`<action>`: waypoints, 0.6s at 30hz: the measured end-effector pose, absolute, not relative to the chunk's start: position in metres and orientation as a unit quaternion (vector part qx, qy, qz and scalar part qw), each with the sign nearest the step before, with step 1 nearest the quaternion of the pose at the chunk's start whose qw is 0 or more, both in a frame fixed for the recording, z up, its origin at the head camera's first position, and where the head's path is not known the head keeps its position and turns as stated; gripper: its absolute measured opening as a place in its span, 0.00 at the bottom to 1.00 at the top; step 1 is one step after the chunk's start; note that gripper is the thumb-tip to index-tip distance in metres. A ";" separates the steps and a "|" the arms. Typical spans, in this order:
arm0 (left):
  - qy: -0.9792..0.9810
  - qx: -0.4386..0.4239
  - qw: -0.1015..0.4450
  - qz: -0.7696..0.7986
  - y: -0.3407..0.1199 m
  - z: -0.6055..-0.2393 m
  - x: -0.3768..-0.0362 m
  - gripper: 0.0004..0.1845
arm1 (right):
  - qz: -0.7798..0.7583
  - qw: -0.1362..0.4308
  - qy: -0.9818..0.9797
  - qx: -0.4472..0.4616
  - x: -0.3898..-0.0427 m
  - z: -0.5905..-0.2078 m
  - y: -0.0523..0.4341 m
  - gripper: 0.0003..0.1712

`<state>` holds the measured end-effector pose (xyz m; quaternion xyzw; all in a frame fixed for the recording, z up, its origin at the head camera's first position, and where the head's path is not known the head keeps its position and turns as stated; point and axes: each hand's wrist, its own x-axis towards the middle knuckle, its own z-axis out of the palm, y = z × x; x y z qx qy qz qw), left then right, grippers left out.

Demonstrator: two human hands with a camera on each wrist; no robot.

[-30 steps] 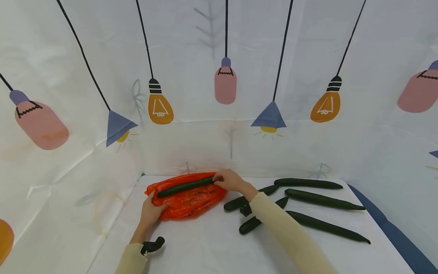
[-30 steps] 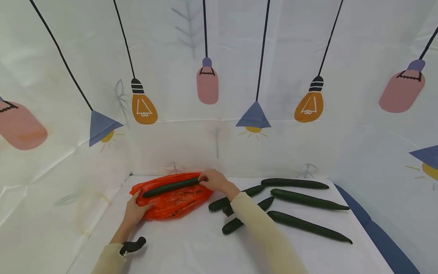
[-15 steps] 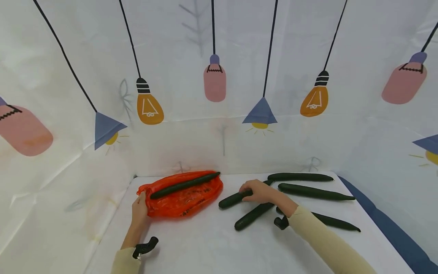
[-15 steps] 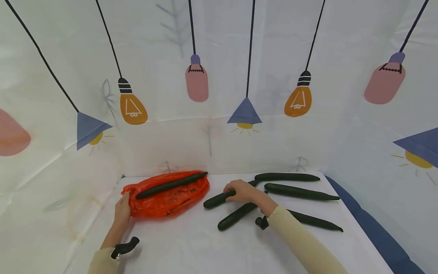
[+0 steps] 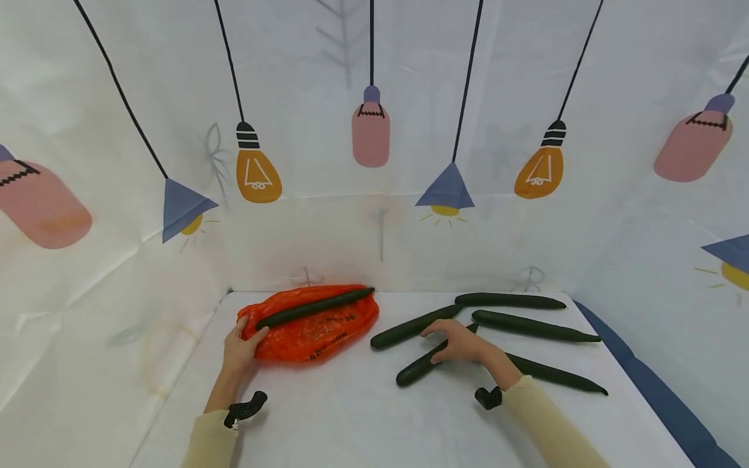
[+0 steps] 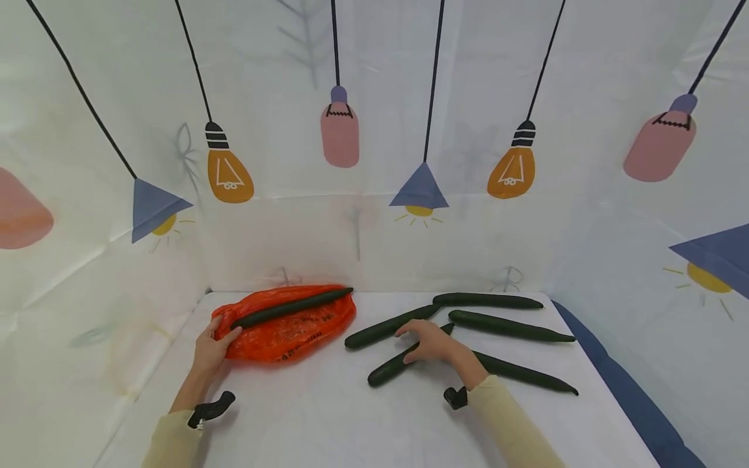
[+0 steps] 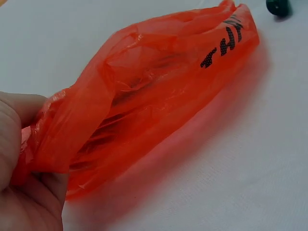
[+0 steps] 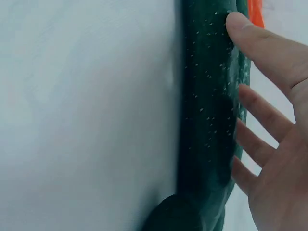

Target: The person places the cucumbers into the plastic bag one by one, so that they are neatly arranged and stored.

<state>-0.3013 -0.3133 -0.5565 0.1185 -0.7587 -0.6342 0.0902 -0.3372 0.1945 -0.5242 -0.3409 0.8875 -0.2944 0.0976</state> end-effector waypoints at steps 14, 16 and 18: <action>-0.813 0.041 0.056 -0.578 -0.314 -0.556 -0.298 0.47 | -0.300 0.058 0.876 -0.374 -0.333 -0.542 0.203 0.22; -0.817 0.044 0.050 -0.572 -0.314 -0.555 -0.298 0.48 | -0.313 0.052 0.866 -0.386 -0.334 -0.543 0.201 0.21; -0.817 0.049 0.042 -0.572 -0.314 -0.555 -0.296 0.48 | -0.321 0.046 0.858 -0.399 -0.335 -0.544 0.199 0.21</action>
